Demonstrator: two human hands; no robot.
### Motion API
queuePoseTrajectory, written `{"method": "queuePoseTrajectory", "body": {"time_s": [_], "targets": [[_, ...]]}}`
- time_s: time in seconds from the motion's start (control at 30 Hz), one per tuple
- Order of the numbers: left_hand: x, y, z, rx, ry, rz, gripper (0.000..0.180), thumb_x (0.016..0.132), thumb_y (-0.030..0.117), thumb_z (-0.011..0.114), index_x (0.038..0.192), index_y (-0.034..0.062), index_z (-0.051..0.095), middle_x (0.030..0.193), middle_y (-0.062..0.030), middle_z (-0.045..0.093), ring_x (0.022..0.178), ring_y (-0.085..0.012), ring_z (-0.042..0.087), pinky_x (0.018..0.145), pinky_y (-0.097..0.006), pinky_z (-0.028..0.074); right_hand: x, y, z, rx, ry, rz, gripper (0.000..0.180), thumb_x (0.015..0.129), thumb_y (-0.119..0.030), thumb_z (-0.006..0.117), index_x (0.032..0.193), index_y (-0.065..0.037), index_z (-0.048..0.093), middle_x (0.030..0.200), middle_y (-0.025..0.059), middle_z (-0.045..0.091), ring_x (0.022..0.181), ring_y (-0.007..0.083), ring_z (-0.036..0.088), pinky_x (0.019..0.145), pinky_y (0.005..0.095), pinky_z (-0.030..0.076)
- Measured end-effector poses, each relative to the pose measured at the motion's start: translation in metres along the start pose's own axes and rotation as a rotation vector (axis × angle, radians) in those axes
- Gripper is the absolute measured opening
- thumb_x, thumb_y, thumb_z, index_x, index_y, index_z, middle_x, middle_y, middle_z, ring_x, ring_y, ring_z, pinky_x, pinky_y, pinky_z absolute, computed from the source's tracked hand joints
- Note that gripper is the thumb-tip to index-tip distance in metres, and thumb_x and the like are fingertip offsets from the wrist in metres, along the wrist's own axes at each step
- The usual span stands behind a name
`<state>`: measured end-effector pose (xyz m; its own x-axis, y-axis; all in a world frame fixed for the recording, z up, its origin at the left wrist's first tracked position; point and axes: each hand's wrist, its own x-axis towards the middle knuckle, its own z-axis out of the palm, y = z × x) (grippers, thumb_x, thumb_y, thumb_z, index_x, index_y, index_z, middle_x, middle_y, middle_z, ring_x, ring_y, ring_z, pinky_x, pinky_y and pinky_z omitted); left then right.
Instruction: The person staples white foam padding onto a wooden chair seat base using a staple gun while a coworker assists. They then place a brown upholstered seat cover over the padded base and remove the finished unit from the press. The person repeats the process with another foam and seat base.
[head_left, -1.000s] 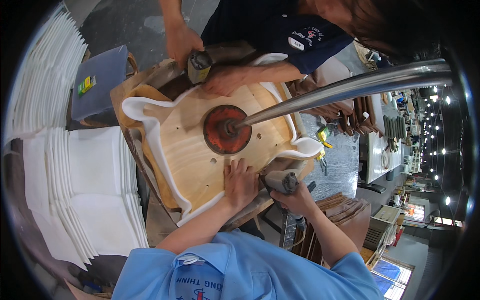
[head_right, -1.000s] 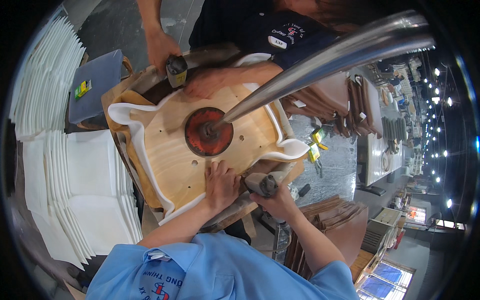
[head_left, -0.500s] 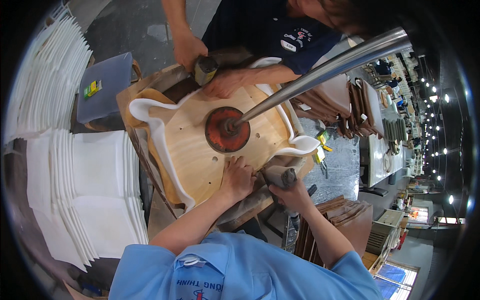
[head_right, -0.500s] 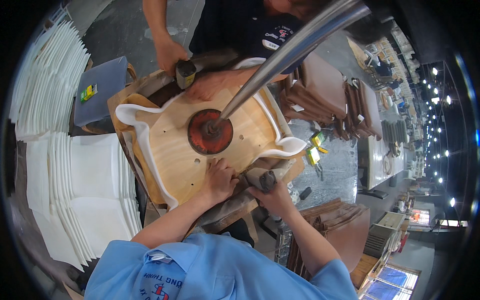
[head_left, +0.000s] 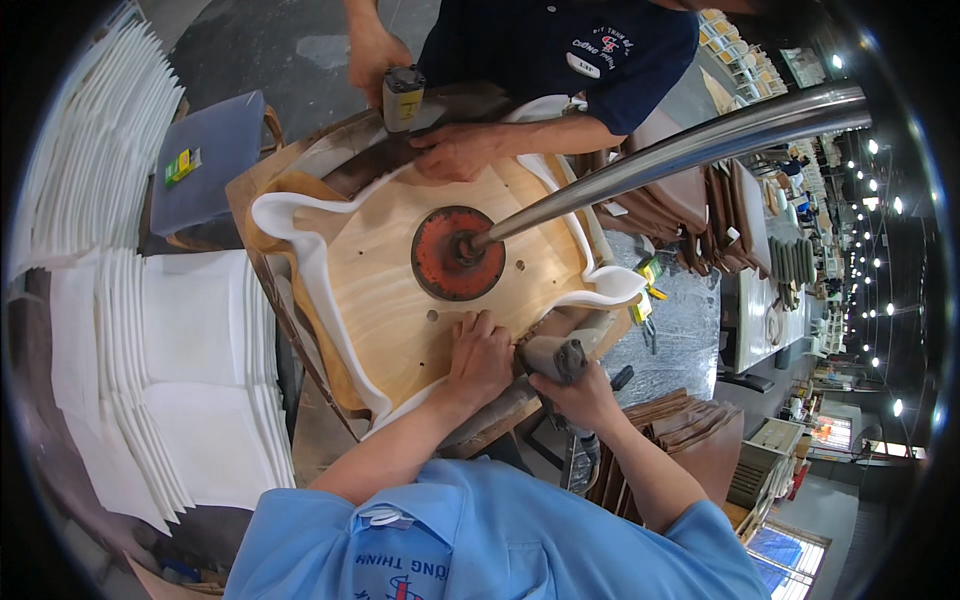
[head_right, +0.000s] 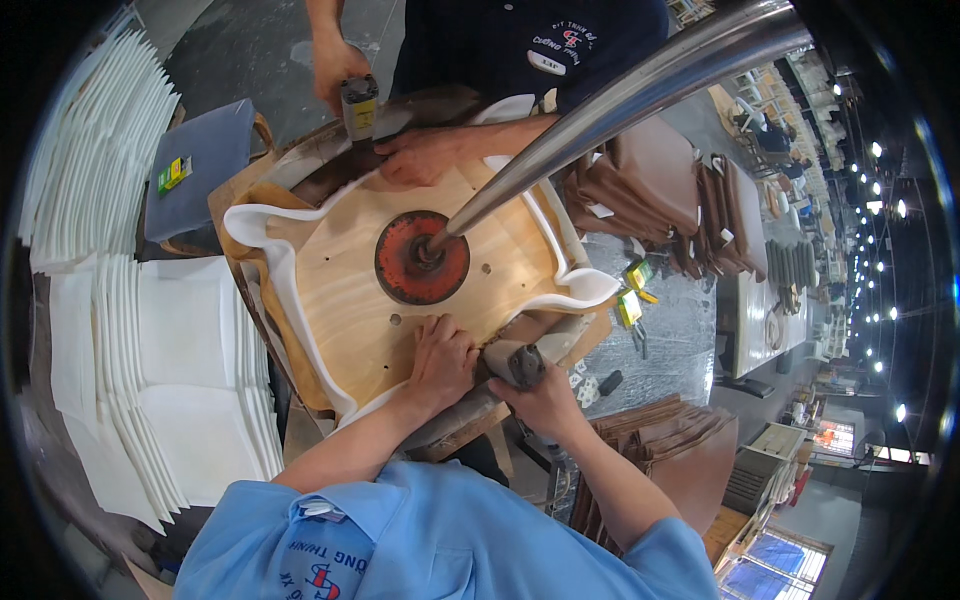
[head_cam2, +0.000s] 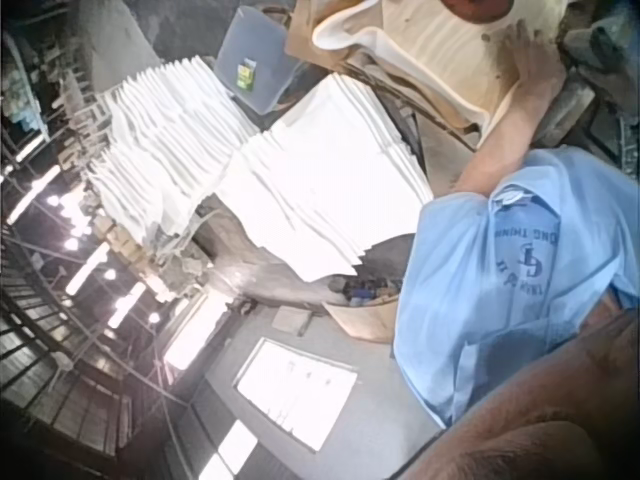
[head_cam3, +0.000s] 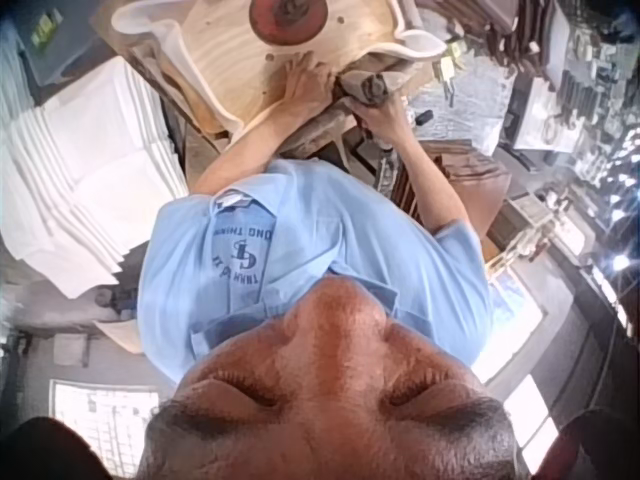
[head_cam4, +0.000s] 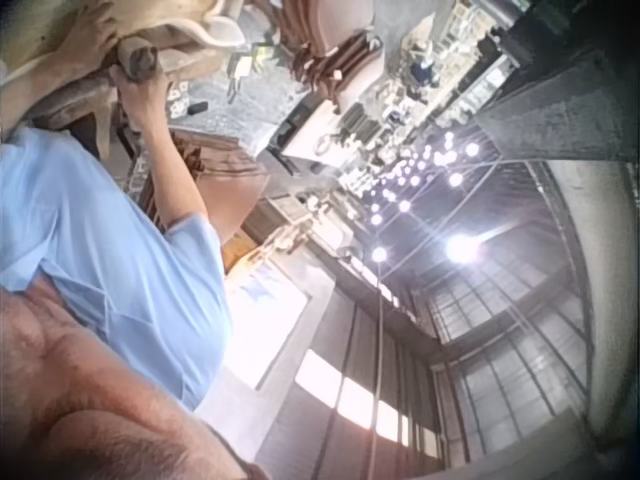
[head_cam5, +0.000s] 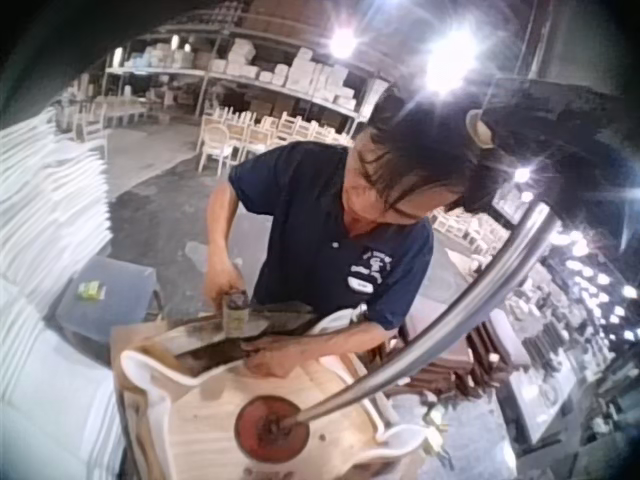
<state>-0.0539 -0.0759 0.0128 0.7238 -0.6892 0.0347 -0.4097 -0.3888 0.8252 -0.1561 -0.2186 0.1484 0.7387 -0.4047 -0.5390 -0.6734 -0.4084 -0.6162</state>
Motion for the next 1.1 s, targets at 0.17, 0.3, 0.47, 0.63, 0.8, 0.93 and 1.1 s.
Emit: {"method": "queuePoseTrajectory", "body": {"time_s": [0.17,0.3,0.47,0.63,0.8,0.93,1.1], "targets": [[0.0,-0.026,-0.015,-0.019,-0.049,0.095,0.008,0.089,0.012,0.079,0.093,0.0064,0.082,0.114,-0.0141,0.067,0.123,-0.0393,0.056,0.103,-0.055,0.046,0.005,0.006,0.001,-0.007,0.025,-0.024,0.045,0.095,-0.021,0.088,0.132,0.001,0.075,0.106,0.0139,0.083,0.095,0.0249,0.078,0.088,0.0417,0.062],[-0.001,-0.025,-0.032,0.015,-0.097,0.086,0.011,0.086,0.016,0.082,0.095,0.0104,0.085,0.113,-0.0123,0.069,0.125,-0.038,0.056,0.103,-0.053,0.046,0.0,0.006,-0.002,0.157,-0.044,0.082,0.041,0.097,-0.021,0.088,0.129,0.001,0.074,0.094,0.0087,0.078,0.071,0.0161,0.072,0.067,0.0355,0.059],[0.002,-0.015,-0.033,0.065,-0.051,0.082,0.011,0.083,0.019,0.084,0.091,0.0121,0.083,0.112,-0.0104,0.069,0.122,-0.0362,0.056,0.101,-0.052,0.045,-0.009,0.004,0.003,0.207,-0.026,0.07,0.038,0.098,-0.018,0.087,0.127,0.002,0.073,0.089,0.0041,0.074,0.062,0.0099,0.064,0.057,0.0308,0.053],[-0.004,-0.013,-0.023,0.057,0.068,0.106,0.009,0.081,0.017,0.084,0.086,0.0116,0.079,0.107,-0.0082,0.067,0.115,-0.0352,0.056,0.096,-0.051,0.043,-0.009,-0.005,0.004,0.169,-0.051,0.099,0.039,0.097,-0.018,0.087,0.128,0.002,0.074,0.09,0.0049,0.075,0.063,0.0108,0.066,0.058,0.0308,0.054],[-0.005,-0.013,-0.017,0.01,0.091,0.067,0.007,0.081,0.014,0.081,0.085,0.0098,0.077,0.107,-0.0092,0.066,0.114,-0.0349,0.056,0.097,-0.051,0.043,-0.005,0.0,0.009,0.123,-0.063,0.109,0.042,0.096,-0.019,0.087,0.129,0.002,0.075,0.09,0.0084,0.077,0.064,0.0141,0.069,0.061,0.0339,0.057],[-0.006,-0.012,-0.014,-0.016,0.086,0.051,0.008,0.082,0.014,0.082,0.086,0.0088,0.078,0.107,-0.0102,0.066,0.114,-0.0352,0.056,0.097,-0.051,0.043,-0.003,0.007,0.017,0.041,0.043,-0.073,0.042,0.095,-0.02,0.087,0.129,0.002,0.076,0.088,0.0091,0.077,0.064,0.0158,0.07,0.064,0.0357,0.058],[-0.006,-0.03,-0.021,0.032,0.044,0.11,0.01,0.086,0.015,0.08,0.092,0.0073,0.08,0.112,-0.0121,0.065,0.119,-0.036,0.056,0.1,-0.052,0.046,0.0,-0.007,0.014,0.066,-0.019,0.058,0.041,0.096,-0.021,0.088,0.128,0.001,0.076,0.087,0.0072,0.076,0.064,0.015,0.069,0.064,0.0346,0.058]]}}
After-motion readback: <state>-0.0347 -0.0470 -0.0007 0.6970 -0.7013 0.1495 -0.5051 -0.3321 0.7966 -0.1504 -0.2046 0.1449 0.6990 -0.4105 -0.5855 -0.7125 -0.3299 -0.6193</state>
